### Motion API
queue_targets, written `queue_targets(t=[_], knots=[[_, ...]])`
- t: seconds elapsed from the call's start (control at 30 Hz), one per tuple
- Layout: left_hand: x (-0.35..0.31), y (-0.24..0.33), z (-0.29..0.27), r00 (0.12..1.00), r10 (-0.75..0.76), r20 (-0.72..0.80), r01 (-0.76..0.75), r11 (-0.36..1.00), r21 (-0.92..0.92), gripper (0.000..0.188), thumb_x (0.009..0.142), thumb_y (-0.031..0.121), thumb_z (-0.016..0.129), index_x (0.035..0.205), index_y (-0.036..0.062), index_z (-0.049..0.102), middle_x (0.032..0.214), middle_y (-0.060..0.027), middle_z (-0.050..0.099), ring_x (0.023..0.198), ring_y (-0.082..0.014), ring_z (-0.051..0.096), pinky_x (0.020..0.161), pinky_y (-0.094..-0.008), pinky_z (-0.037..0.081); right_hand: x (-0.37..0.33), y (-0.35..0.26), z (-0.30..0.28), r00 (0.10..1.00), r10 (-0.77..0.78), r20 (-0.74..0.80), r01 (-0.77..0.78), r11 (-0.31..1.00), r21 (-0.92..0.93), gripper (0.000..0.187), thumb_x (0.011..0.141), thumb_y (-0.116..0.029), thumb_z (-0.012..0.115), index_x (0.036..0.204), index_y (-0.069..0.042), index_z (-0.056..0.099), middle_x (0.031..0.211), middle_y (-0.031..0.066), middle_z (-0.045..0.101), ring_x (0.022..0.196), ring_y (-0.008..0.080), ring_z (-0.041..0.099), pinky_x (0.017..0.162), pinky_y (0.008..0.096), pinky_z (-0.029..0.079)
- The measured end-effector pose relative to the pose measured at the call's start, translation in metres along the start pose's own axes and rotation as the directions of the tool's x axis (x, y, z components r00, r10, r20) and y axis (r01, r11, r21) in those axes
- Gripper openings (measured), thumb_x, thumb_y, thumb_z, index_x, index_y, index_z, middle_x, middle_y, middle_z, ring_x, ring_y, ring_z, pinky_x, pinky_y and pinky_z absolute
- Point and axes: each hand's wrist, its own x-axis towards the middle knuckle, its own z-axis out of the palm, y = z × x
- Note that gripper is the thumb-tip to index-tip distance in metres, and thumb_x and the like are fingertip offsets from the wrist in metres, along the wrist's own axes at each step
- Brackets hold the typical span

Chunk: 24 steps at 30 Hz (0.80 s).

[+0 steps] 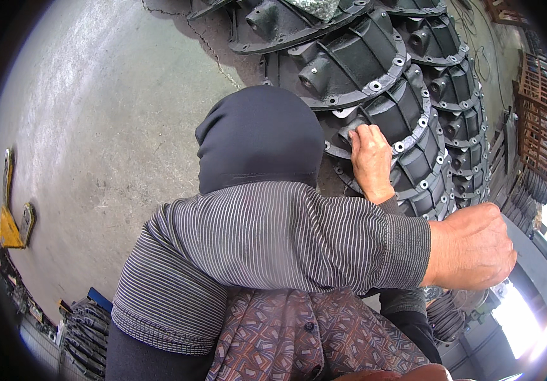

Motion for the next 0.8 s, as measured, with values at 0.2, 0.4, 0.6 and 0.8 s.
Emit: queue_targets(t=[0.2,0.4,0.6,0.8], knots=[[-0.001,0.002,0.005,0.997,-0.021,-0.081,0.022,1.000,0.012,0.020,0.081,0.024,0.064,0.075,0.0045,0.065,0.059,-0.0059,0.064,0.058,-0.0233,0.066,0.056,-0.0387,0.047,0.004,0.012,0.000,0.993,-0.117,-0.003,0.116,0.987,0.114,0.007,0.088,0.000,0.067,0.089,-0.001,0.060,0.086,0.0169,0.057,0.084,0.0381,0.062,0.076,0.0477,0.053],[-0.001,0.001,0.009,0.995,-0.032,-0.094,0.032,0.999,-0.001,0.022,0.080,0.025,0.065,0.075,0.0036,0.066,0.058,-0.0054,0.062,0.056,-0.0225,0.065,0.053,-0.0385,0.046,0.012,0.029,-0.011,0.946,-0.314,0.075,0.303,0.944,0.133,0.010,0.082,0.003,0.063,0.090,-0.001,0.060,0.086,0.0138,0.057,0.087,0.0342,0.062,0.074,0.0445,0.054],[0.000,0.000,0.009,0.993,-0.035,-0.109,0.035,0.999,-0.002,0.020,0.081,0.024,0.065,0.076,0.0047,0.068,0.060,-0.0045,0.064,0.057,-0.0222,0.066,0.053,-0.0382,0.046,0.017,0.026,-0.017,0.921,-0.351,0.167,0.361,0.932,-0.031,0.007,0.083,0.000,0.062,0.086,-0.005,0.058,0.085,0.0107,0.057,0.084,0.0309,0.062,0.072,0.0419,0.055],[-0.002,0.002,0.007,0.993,-0.043,-0.108,0.046,0.999,0.024,0.019,0.084,0.023,0.063,0.076,0.0065,0.070,0.064,-0.0035,0.067,0.062,-0.0222,0.068,0.057,-0.0381,0.046,0.019,0.019,-0.010,0.934,-0.316,0.167,0.343,0.922,-0.177,0.010,0.090,-0.011,0.066,0.087,-0.007,0.058,0.082,0.0100,0.059,0.080,0.0287,0.065,0.068,0.0409,0.054]])
